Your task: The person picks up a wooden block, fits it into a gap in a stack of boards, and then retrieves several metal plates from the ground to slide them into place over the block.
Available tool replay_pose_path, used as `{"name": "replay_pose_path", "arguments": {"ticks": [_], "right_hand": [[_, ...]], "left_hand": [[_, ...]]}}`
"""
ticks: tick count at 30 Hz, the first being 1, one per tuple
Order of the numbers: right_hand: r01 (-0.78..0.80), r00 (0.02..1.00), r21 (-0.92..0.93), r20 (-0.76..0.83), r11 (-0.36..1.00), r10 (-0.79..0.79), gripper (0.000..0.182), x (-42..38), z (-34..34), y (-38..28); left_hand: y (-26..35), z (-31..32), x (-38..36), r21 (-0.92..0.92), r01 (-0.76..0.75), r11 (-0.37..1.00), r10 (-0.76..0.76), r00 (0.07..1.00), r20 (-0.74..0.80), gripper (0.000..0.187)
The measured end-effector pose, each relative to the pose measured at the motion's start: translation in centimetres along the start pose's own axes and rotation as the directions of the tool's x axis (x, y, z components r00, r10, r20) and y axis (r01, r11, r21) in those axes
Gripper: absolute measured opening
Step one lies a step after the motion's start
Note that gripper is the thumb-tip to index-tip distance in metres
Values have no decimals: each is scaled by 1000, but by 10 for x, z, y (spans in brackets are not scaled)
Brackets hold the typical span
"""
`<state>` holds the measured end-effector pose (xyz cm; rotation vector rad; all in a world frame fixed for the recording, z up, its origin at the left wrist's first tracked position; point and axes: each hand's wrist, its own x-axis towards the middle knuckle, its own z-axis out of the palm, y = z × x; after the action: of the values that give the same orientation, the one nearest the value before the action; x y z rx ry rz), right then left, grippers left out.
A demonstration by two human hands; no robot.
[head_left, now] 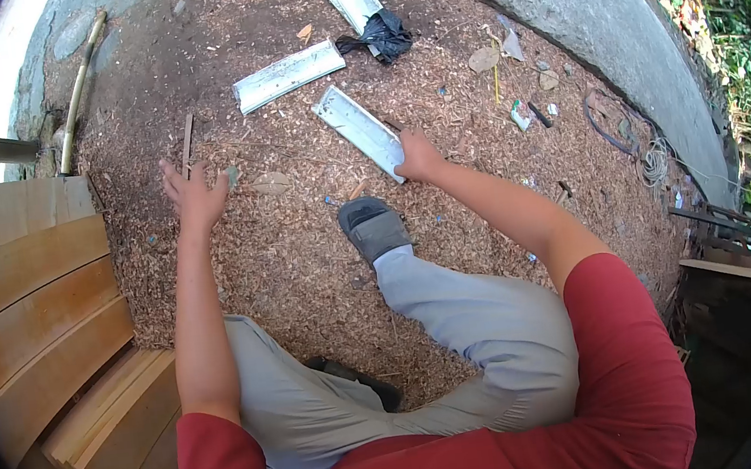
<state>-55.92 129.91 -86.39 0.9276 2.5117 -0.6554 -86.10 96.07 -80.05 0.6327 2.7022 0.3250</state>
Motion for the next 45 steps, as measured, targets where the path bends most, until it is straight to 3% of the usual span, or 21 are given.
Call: {"name": "replay_pose_path", "arguments": {"ticks": [1,2,7,9,13,15,16,18,21,23,26,28,29,31,35,37,38,40,41,43,45], "right_hand": [[104,994,6,12,995,-104,52,0,-2,5],[202,979,-7,38,979,-202,38,0,-9,3],[293,956,-17,-1,956,-293,30,-5,2,-5],[235,968,-45,-75,971,-238,32,-3,13,-12],[213,977,19,-14,977,-213,31,6,13,-36],[160,986,-4,-44,987,-160,26,14,10,-49],[162,986,-4,-40,987,-162,26,17,4,-57],[254,950,89,-209,963,-231,20,25,-12,-81],[254,924,94,-318,963,-212,19,43,-25,-119],[264,918,37,-318,964,-239,22,63,-27,-135],[188,971,-85,-136,979,-198,26,79,-22,-144],[163,970,-27,-179,986,-165,29,68,-16,-157],[179,967,-29,-176,983,-182,29,63,-15,-160],[245,959,-66,-132,967,-252,31,52,-12,-154],[294,948,-23,-122,956,-294,32,39,1,-144],[293,937,472,34,832,-349,38,42,22,-135],[195,926,580,158,791,-344,44,26,17,-143],[244,867,613,209,751,-452,47,8,22,-155],[279,801,648,249,709,-544,50,0,25,-163],[231,720,703,342,673,-604,51,-14,31,-184],[248,641,734,365,632,-675,52,-29,41,-207]], "left_hand": [[0,3,6,-42,54,998,-52,998,44,65],[-9,13,14,-31,-20,999,20,1000,5,65],[15,-7,-8,-82,-5,997,14,993,118,66],[9,-8,-18,-92,14,996,3,983,184,66],[-16,-12,-55,3,-75,997,73,982,177,64],[-11,-51,-96,-11,-133,991,128,924,361,59],[-4,-69,-114,-11,-129,992,125,923,363,59],[3,-95,-144,-280,-103,954,191,933,306,55],[-25,-67,-147,-461,-146,875,260,946,194,57],[-50,-42,-133,-416,-93,904,210,946,246,54],[-105,14,-108,-376,75,923,69,932,355,56],[-129,30,-101,-354,475,806,-220,795,565,59],[-129,26,-103,-357,483,799,-232,797,558,59],[-114,15,-115,-286,128,950,-65,974,219,60],[-94,1,-121,-362,134,923,-82,984,155,56],[-84,-12,-121,-556,313,770,-131,930,342,54],[-86,-8,-118,-557,321,766,-145,930,337,54],[-95,4,-114,-814,347,466,-78,933,353,55],[-93,2,-119,-812,350,466,-97,933,346,55],[-83,-5,-123,-941,218,259,-207,964,166,58],[-92,-11,-126,-947,197,254,-240,961,135,57]]}}
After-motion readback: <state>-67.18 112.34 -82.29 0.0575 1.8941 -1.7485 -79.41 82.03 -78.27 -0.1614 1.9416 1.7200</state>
